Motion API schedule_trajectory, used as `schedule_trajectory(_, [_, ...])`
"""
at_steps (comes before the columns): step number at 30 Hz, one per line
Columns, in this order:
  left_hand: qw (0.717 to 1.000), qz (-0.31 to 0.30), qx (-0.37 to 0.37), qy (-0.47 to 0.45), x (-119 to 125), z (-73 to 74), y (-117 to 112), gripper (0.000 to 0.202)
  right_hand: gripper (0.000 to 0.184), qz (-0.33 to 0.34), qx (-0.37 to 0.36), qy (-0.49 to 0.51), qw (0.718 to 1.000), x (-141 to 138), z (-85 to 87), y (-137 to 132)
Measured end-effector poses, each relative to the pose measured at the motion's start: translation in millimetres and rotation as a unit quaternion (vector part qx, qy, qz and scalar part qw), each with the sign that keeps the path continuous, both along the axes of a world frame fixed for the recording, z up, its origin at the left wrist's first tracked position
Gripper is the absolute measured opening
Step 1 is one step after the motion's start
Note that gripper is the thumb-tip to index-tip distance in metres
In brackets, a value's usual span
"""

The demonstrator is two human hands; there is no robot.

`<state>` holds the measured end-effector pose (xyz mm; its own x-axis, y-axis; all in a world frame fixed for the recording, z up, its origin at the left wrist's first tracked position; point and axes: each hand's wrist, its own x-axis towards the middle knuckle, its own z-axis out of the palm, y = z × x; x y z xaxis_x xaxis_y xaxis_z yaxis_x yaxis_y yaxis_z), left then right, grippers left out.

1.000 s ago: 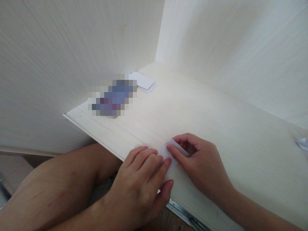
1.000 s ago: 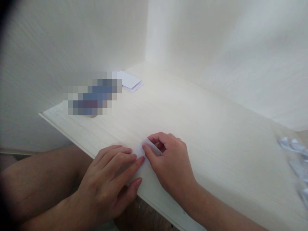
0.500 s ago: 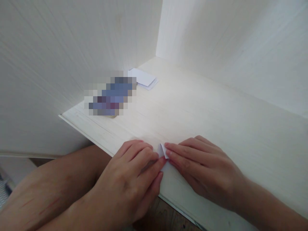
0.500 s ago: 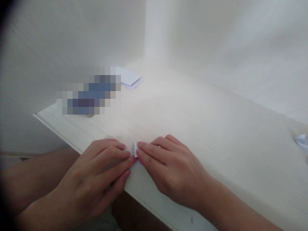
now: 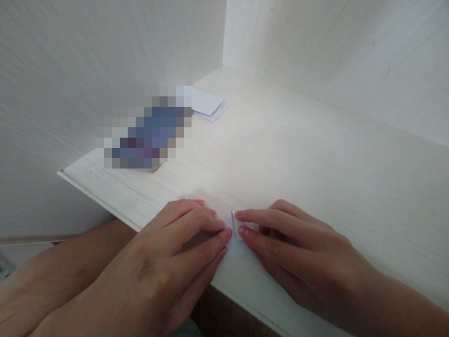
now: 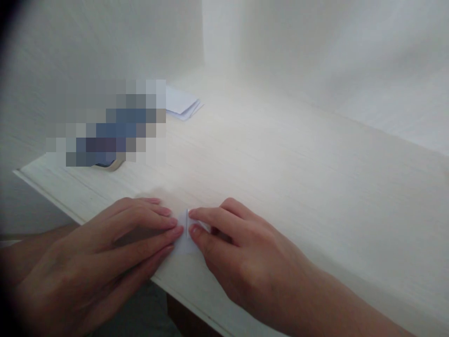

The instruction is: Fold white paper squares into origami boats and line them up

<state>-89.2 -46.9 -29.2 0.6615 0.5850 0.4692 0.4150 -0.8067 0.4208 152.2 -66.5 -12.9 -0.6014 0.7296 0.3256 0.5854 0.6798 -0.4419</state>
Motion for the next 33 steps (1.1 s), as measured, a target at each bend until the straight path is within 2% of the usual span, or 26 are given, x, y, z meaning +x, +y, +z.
schedule_trajectory(3, [1.000, -0.018, -0.009, 0.024, -3, -1.1, 0, 0.026, 0.020, -0.016, -0.014, 0.000, 1.000, -3, -0.2, -2])
schedule_trajectory(8, [0.998, -0.031, 0.035, 0.048, -7, -4.4, 0, 0.033, 0.019, -0.021, -0.042, -0.006, 0.999, -4, -4.0, -6])
schedule_trajectory(13, [0.997, -0.038, 0.048, 0.048, -5, -5.1, 0, 0.027, 0.017, -0.034, -0.036, 0.002, 0.999, -8, -6.4, -5])
schedule_trajectory(20, [0.998, -0.021, 0.049, 0.037, -5, -4.9, -4, 0.027, 0.019, -0.043, 0.012, 0.056, 0.997, -13, -8.0, -1])
schedule_trajectory(25, [0.998, -0.013, 0.057, 0.029, -2, -5.7, -3, 0.027, 0.018, -0.074, 0.005, 0.067, 0.995, -16, -8.9, -5])
schedule_trajectory(33, [0.997, 0.004, 0.073, 0.036, 2, -6.9, -5, 0.026, 0.020, -0.082, 0.004, 0.073, 0.994, -19, -8.9, -7])
